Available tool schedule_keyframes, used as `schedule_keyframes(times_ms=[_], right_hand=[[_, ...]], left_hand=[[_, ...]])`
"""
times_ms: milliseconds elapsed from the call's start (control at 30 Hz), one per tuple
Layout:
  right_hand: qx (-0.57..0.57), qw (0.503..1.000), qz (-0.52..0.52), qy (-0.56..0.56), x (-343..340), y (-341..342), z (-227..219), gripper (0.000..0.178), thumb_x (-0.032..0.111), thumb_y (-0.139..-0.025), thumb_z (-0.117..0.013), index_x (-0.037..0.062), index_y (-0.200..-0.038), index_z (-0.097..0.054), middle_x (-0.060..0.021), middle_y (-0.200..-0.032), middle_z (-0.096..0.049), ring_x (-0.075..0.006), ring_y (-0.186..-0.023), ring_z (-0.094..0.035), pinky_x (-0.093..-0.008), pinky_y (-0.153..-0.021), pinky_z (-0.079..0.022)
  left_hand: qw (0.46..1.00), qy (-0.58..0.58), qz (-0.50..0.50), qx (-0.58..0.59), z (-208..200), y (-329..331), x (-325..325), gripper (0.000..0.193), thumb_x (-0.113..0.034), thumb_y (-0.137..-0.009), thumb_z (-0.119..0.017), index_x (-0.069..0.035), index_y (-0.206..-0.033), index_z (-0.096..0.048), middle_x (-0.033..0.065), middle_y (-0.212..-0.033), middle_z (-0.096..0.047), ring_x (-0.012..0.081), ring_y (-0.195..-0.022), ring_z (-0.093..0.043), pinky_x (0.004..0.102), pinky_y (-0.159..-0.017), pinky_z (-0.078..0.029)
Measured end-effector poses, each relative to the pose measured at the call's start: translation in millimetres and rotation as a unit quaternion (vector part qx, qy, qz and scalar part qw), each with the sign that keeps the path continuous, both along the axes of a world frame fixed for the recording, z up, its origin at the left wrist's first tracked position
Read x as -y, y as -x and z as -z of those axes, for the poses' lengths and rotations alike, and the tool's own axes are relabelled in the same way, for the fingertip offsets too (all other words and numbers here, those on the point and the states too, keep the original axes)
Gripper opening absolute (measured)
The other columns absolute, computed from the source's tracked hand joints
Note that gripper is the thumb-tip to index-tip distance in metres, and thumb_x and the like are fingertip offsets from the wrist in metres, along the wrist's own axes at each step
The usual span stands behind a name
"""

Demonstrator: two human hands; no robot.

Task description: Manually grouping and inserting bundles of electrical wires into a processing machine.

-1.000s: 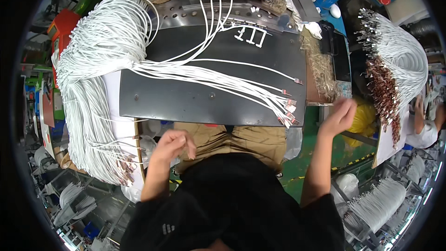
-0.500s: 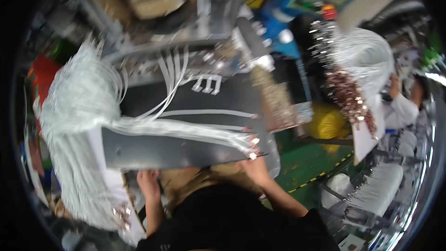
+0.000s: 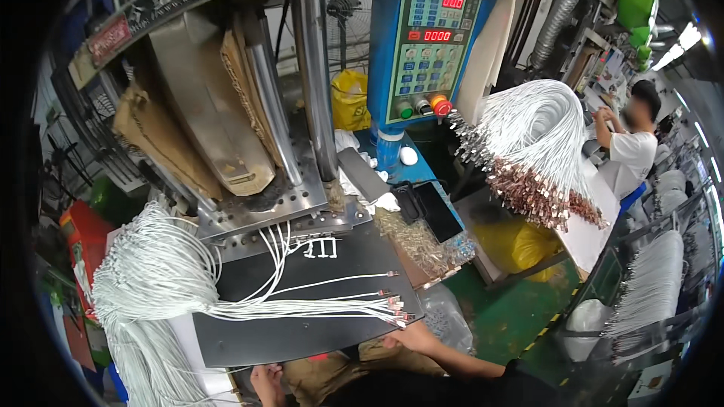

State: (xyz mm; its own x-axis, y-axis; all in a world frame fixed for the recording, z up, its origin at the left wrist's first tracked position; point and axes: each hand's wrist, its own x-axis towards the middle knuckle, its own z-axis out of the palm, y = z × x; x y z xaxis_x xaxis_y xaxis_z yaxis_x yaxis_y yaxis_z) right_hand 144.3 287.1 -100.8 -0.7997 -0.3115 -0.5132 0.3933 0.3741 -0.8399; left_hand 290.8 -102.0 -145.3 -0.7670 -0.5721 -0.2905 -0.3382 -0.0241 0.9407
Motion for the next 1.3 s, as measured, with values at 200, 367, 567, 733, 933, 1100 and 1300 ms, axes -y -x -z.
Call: schedule_keyframes(times_ms=[200,367,567,733,933,1100,1300], right_hand=[[0.065,0.993,-0.071,0.073,27,-27,27,0.031,0.025,-0.100,-0.059,0.0022,-0.119,-0.067,-0.0083,-0.094,-0.075,-0.0157,-0.083,-0.072,-0.0314,-0.069,-0.056],[-0.124,0.891,-0.355,0.252,59,15,-135,0.036,0.028,-0.103,-0.056,0.0021,-0.127,-0.063,-0.0081,-0.101,-0.072,-0.0202,-0.096,-0.067,-0.0345,-0.088,-0.053],[-0.683,0.702,0.198,-0.028,-32,225,-264,0.031,0.007,-0.099,-0.054,-0.0011,-0.128,-0.060,-0.0157,-0.123,-0.065,-0.0232,-0.108,-0.064,-0.0326,-0.096,-0.048],[-0.764,0.548,0.260,-0.219,-54,331,-297,0.057,0.004,-0.093,-0.056,0.0011,-0.148,-0.040,-0.0251,-0.148,-0.042,-0.0393,-0.132,-0.046,-0.0429,-0.109,-0.040],[-0.745,0.531,0.295,-0.275,-41,351,-297,0.062,0.002,-0.091,-0.055,0.0017,-0.150,-0.037,-0.0274,-0.151,-0.037,-0.0446,-0.136,-0.038,-0.0474,-0.111,-0.038],[-0.740,0.535,0.272,-0.303,-44,346,-296,0.065,0.003,-0.089,-0.058,-0.0024,-0.150,-0.034,-0.0285,-0.151,-0.035,-0.0463,-0.135,-0.040,-0.0477,-0.111,-0.039],[-0.750,0.556,0.269,-0.236,-49,348,-297,0.069,0.002,-0.089,-0.057,-0.0007,-0.152,-0.030,-0.0275,-0.152,-0.035,-0.0453,-0.134,-0.042,-0.0462,-0.110,-0.039]], left_hand=[[0.983,-0.136,-0.102,-0.064,0,31,-31,0.038,-0.036,-0.106,-0.051,-0.003,-0.091,-0.062,0.0080,-0.074,-0.067,0.0146,-0.067,-0.063,0.0267,-0.065,-0.053],[0.991,-0.037,0.094,-0.084,-74,40,-100,0.032,-0.032,-0.101,-0.059,-0.002,-0.090,-0.064,0.0098,-0.073,-0.068,0.0166,-0.070,-0.065,0.0309,-0.064,-0.052],[0.764,0.472,0.322,-0.301,-180,125,-108,0.051,-0.029,-0.075,-0.083,-0.005,-0.117,-0.066,0.0151,-0.115,-0.068,0.0357,-0.109,-0.062,0.0463,-0.099,-0.046],[0.740,0.527,0.335,-0.251,-148,190,-125,0.055,-0.033,-0.079,-0.080,-0.005,-0.124,-0.064,0.0153,-0.134,-0.060,0.0366,-0.129,-0.051,0.0493,-0.111,-0.037],[0.740,0.526,0.342,-0.243,-134,197,-129,0.054,-0.033,-0.084,-0.077,-0.003,-0.127,-0.062,0.0139,-0.135,-0.060,0.0364,-0.130,-0.051,0.0498,-0.112,-0.036],[0.734,0.521,0.341,-0.270,-138,200,-143,0.048,-0.028,-0.082,-0.078,-0.003,-0.121,-0.064,0.0135,-0.128,-0.062,0.0345,-0.121,-0.055,0.0457,-0.104,-0.043],[0.734,0.458,0.433,-0.255,-144,214,-197,0.045,-0.022,-0.080,-0.078,-0.002,-0.118,-0.064,0.0123,-0.117,-0.063,0.0321,-0.109,-0.057,0.0405,-0.094,-0.048]])
